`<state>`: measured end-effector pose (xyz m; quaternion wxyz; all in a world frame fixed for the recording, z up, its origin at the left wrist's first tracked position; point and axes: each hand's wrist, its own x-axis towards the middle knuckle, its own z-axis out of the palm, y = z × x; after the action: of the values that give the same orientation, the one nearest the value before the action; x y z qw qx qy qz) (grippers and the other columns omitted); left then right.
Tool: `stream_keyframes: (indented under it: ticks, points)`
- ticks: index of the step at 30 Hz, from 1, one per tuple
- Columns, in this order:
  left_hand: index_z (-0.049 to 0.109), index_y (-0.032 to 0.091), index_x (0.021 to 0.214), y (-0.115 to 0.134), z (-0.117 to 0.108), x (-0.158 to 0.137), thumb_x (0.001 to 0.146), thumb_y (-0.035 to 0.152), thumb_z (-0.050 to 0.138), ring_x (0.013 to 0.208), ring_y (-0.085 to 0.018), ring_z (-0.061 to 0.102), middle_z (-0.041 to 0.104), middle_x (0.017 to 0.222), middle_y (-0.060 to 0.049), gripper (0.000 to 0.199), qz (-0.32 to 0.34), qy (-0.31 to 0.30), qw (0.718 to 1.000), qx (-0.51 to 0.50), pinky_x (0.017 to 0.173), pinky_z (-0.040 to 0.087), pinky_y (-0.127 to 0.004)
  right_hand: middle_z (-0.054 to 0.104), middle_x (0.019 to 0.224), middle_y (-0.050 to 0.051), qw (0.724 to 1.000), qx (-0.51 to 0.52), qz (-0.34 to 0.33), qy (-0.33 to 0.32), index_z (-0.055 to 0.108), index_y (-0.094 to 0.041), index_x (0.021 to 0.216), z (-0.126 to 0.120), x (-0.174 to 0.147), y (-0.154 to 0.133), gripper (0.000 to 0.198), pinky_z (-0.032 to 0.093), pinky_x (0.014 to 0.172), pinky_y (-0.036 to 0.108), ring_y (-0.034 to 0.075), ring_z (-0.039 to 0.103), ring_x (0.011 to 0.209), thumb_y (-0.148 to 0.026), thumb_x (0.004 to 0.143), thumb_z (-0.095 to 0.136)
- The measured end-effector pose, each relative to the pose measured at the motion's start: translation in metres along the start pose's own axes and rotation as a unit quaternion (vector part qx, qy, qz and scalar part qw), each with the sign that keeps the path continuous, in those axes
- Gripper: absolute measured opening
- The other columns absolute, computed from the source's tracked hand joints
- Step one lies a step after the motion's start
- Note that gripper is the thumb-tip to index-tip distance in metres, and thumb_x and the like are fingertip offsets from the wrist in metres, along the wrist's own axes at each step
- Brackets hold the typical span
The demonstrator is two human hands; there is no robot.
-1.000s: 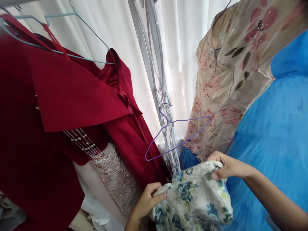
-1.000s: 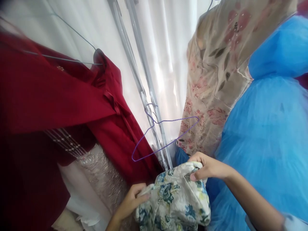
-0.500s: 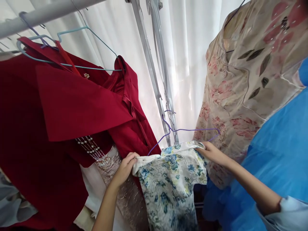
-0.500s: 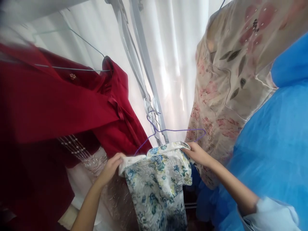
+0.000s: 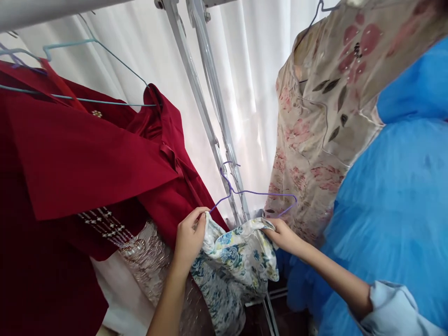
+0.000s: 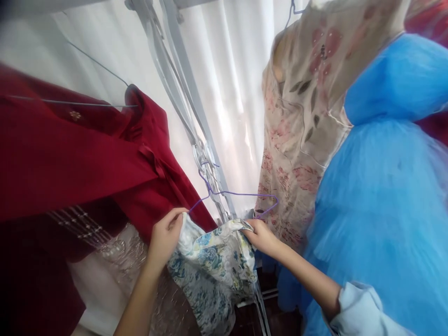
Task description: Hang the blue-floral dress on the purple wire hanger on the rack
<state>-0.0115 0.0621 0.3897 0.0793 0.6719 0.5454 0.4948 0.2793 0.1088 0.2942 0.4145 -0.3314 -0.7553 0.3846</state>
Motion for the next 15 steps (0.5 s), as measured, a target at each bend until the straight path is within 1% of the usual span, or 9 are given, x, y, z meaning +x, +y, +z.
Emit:
stream_keyframes:
  ticks: [2,3,6,8,9,11,12,13,15]
  points:
    - [0.072,0.017,0.1,0.0,0.001,-0.001,0.092,0.031,0.056,0.094,-0.021,0.068,0.073,0.101,-0.007,0.023,0.014,0.039,0.999,-0.006,0.088,0.051,-0.03,0.067,0.085,0.004,0.996,-0.024,-0.038,0.079,0.069,-0.017,0.096,0.004,-0.008,0.003,0.023,0.046,0.076,0.028,0.02,0.058,0.08,-0.029,0.091,0.049]
    - [0.072,0.017,0.099,-0.002,0.002,-0.001,0.09,0.031,0.058,0.095,-0.022,0.068,0.073,0.102,-0.008,0.022,0.017,0.053,0.998,-0.013,0.089,0.052,-0.03,0.068,0.09,0.005,0.989,-0.041,-0.052,0.135,0.068,-0.018,0.108,0.003,-0.012,0.005,0.026,0.046,0.079,0.029,0.021,0.06,0.083,-0.025,0.09,0.05]
    - [0.073,0.017,0.099,-0.005,0.005,0.0,0.089,0.03,0.06,0.094,-0.021,0.069,0.073,0.102,-0.008,0.021,0.032,0.069,0.997,-0.017,0.086,0.054,-0.029,0.064,0.086,0.002,0.95,-0.094,-0.046,0.294,0.046,-0.019,0.143,-0.011,-0.018,0.014,0.061,0.047,0.075,0.03,0.019,0.058,0.074,-0.021,0.082,0.057]
    - [0.073,0.017,0.099,-0.006,0.006,0.0,0.089,0.029,0.06,0.093,-0.02,0.068,0.072,0.102,-0.008,0.02,0.044,0.068,0.997,-0.012,0.083,0.054,-0.028,0.06,0.081,0.0,0.929,-0.112,-0.021,0.353,0.033,-0.019,0.152,-0.028,-0.011,0.019,0.077,0.047,0.072,0.03,0.018,0.054,0.069,-0.022,0.079,0.059]
    - [0.073,0.017,0.099,-0.005,0.007,-0.001,0.089,0.029,0.06,0.092,-0.019,0.068,0.071,0.101,-0.007,0.02,0.046,0.067,0.997,-0.012,0.081,0.054,-0.027,0.061,0.082,0.0,0.923,-0.114,-0.013,0.368,0.034,-0.018,0.152,-0.038,-0.005,0.02,0.077,0.047,0.074,0.031,0.019,0.055,0.071,-0.021,0.079,0.057]
    - [0.072,0.017,0.099,-0.006,0.006,-0.001,0.09,0.03,0.059,0.089,-0.019,0.067,0.07,0.1,-0.007,0.021,0.045,0.065,0.997,-0.009,0.077,0.054,-0.026,0.065,0.089,0.004,0.928,-0.104,-0.004,0.359,0.051,-0.017,0.142,-0.058,0.007,0.021,0.065,0.047,0.08,0.033,0.02,0.058,0.079,-0.018,0.077,0.051]
    - [0.072,0.017,0.099,-0.007,0.004,-0.001,0.09,0.031,0.059,0.088,-0.018,0.067,0.07,0.099,-0.007,0.021,0.046,0.067,0.997,0.001,0.077,0.054,-0.026,0.068,0.09,0.005,0.939,-0.088,0.001,0.333,0.061,-0.015,0.13,-0.069,0.012,0.02,0.057,0.047,0.081,0.033,0.021,0.059,0.082,-0.017,0.075,0.049]
    - [0.072,0.017,0.099,-0.01,0.002,-0.001,0.091,0.032,0.059,0.087,-0.018,0.066,0.069,0.098,-0.007,0.021,0.05,0.073,0.996,0.017,0.077,0.053,-0.026,0.07,0.089,0.005,0.954,-0.06,0.01,0.294,0.069,-0.014,0.115,-0.079,0.015,0.019,0.047,0.047,0.081,0.033,0.022,0.06,0.083,-0.016,0.073,0.049]
    - [0.072,0.017,0.095,-0.017,-0.006,0.001,0.09,0.035,0.061,0.082,-0.018,0.064,0.069,0.094,-0.006,0.022,0.048,0.088,0.994,0.047,0.074,0.05,-0.025,0.071,0.08,0.005,0.975,0.044,0.06,0.208,0.074,-0.013,0.087,-0.099,0.015,0.015,0.026,0.048,0.074,0.03,0.022,0.061,0.079,-0.018,0.071,0.054]
